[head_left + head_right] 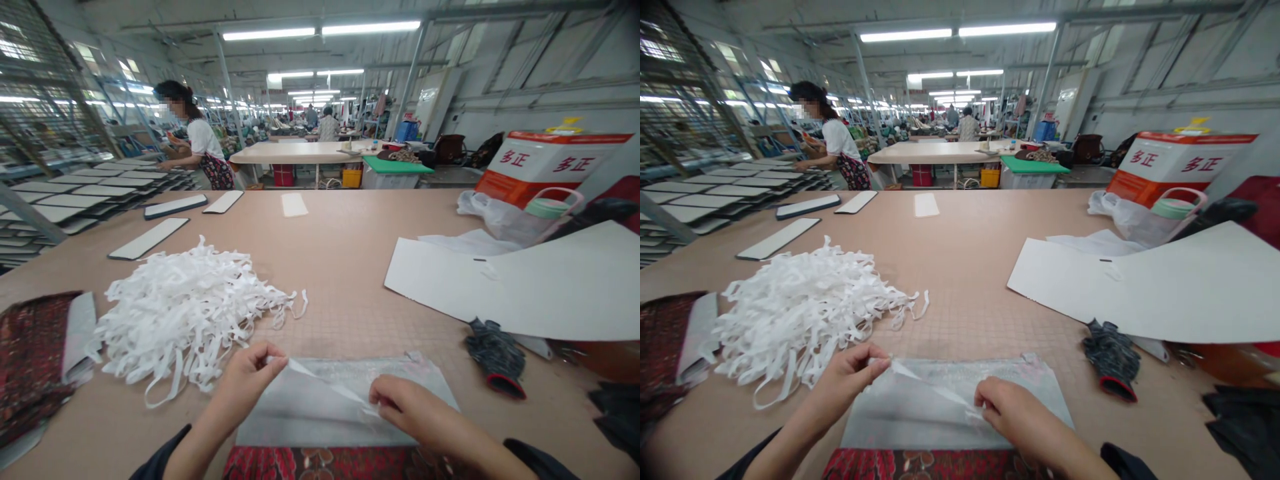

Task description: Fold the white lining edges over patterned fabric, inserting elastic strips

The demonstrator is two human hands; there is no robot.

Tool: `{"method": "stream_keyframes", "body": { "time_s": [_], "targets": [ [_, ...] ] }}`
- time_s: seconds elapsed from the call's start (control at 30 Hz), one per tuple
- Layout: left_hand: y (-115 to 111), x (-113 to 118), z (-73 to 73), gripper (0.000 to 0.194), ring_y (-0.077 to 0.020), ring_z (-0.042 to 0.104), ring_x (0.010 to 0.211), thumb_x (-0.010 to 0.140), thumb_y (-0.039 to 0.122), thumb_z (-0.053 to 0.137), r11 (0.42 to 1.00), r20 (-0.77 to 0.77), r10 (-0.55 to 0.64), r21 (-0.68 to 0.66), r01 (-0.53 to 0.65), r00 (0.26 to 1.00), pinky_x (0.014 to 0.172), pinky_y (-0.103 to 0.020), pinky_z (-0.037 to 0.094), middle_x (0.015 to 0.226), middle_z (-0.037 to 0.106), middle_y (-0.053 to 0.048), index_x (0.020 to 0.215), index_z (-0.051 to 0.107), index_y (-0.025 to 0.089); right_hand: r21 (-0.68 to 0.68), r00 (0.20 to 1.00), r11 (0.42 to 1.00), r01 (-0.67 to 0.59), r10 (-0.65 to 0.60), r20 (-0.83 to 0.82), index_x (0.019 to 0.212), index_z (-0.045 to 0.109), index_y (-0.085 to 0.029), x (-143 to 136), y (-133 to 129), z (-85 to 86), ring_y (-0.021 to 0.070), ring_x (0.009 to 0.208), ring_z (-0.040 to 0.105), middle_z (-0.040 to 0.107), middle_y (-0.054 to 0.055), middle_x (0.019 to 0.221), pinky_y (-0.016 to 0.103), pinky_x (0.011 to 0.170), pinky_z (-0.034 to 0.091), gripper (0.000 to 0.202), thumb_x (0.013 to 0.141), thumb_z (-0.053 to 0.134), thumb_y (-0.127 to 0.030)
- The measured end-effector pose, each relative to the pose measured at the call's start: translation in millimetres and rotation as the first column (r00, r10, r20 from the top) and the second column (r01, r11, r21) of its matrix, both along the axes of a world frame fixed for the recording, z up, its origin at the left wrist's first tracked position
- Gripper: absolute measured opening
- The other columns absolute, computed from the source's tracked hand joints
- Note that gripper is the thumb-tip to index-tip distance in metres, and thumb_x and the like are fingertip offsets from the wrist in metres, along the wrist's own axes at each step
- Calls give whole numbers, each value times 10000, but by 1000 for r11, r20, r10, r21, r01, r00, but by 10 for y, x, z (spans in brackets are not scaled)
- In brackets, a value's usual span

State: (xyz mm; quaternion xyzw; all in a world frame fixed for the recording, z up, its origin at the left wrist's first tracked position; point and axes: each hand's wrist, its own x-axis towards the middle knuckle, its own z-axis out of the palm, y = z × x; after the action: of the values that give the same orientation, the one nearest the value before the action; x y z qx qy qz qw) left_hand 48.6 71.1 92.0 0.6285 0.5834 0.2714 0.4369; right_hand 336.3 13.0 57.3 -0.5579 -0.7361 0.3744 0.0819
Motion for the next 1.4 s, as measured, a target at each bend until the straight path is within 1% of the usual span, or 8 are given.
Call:
{"method": "stream_keyframes", "body": {
  "time_s": [0.3, 0.4, 0.5, 0.67, 0.9, 1.07, 1.23, 1.4],
  "targets": [
    [-226, 383, 209, 178, -117, 455, 560, 683, 343, 545, 966, -12, -249, -74, 247, 969, 541, -219, 335, 565, 516, 29, 630, 591, 179, 71, 924, 992, 101, -67, -376, 1167, 506, -193, -312, 133, 374, 219, 1146, 439, 508, 100, 1243, 369, 988, 301, 373, 819, 475, -322],
    [-293, 493, 287, 143, -133, 499, 630, 685, 292, 541, 944, -51, -328, 11, 329, 943, 596, -225, 350, 617, 569, 14, 615, 606, 186, 4, 825, 1000, -27, 25, -564, 1121, 543, -179, -585, 184, 473, 190, 1036, 518, 599, 82, 1092, 332, 922, 364, 348, 870, 400, -374],
    [-217, 347, 328, 177, -143, 505, 619, 688, 333, 553, 976, -73, -214, 36, 217, 974, 584, -233, 356, 608, 576, 2, 614, 607, 181, -137, 795, 990, -19, -68, -603, 815, 612, -160, -615, 185, 457, 126, 660, 550, 587, -4, 658, 240, 654, 429, 248, 836, 453, -350],
    [-41, -111, 314, 277, -110, 422, 509, 664, 454, 585, 995, 62, 95, -43, -92, 994, 504, -220, 328, 552, 516, 35, 668, 586, 177, -352, 787, 933, 78, -274, -553, 756, 577, -154, -129, 112, 294, 102, 464, 472, 496, -48, 502, 223, 492, 377, 212, 755, 536, -362],
    [-268, 355, 307, 196, -137, 471, 574, 674, 365, 559, 979, -84, -204, -4, 205, 975, 539, -234, 330, 570, 547, 11, 580, 585, 194, -95, 808, 990, 104, -140, -573, 1197, 477, -176, -324, 120, 456, 198, 1074, 496, 559, 90, 1187, 338, 936, 339, 487, 751, 587, -335],
    [-199, 260, 378, 195, -145, 496, 584, 690, 361, 543, 987, -115, -126, 86, 137, 985, 552, -234, 350, 577, 556, 9, 593, 582, 196, -170, 872, 985, 18, -99, -480, 855, 622, -168, -613, 83, 517, 123, 638, 550, 602, -21, 623, 225, 649, 406, 214, 821, 450, -289],
    [-9, -337, 102, 318, -129, 442, 544, 650, 500, 582, 987, -72, 159, 45, -156, 985, 525, -227, 335, 561, 524, 29, 658, 604, 183, -141, 930, 979, 149, -188, -315, 755, 597, -179, 35, 53, 281, 126, 546, 507, 523, -34, 526, 222, 554, 378, 250, 811, 443, -368],
    [-91, -368, -418, 372, -130, 436, 550, 580, 535, 616, 973, -59, 222, -50, -225, 973, 527, -229, 331, 536, 487, 36, 600, 586, 164, -55, 944, 956, 289, -294, -148, 646, 545, -202, 701, 53, -231, 162, 579, 517, 538, -16, 550, 258, 576, 382, 291, 802, 418, -413]
  ]
}}
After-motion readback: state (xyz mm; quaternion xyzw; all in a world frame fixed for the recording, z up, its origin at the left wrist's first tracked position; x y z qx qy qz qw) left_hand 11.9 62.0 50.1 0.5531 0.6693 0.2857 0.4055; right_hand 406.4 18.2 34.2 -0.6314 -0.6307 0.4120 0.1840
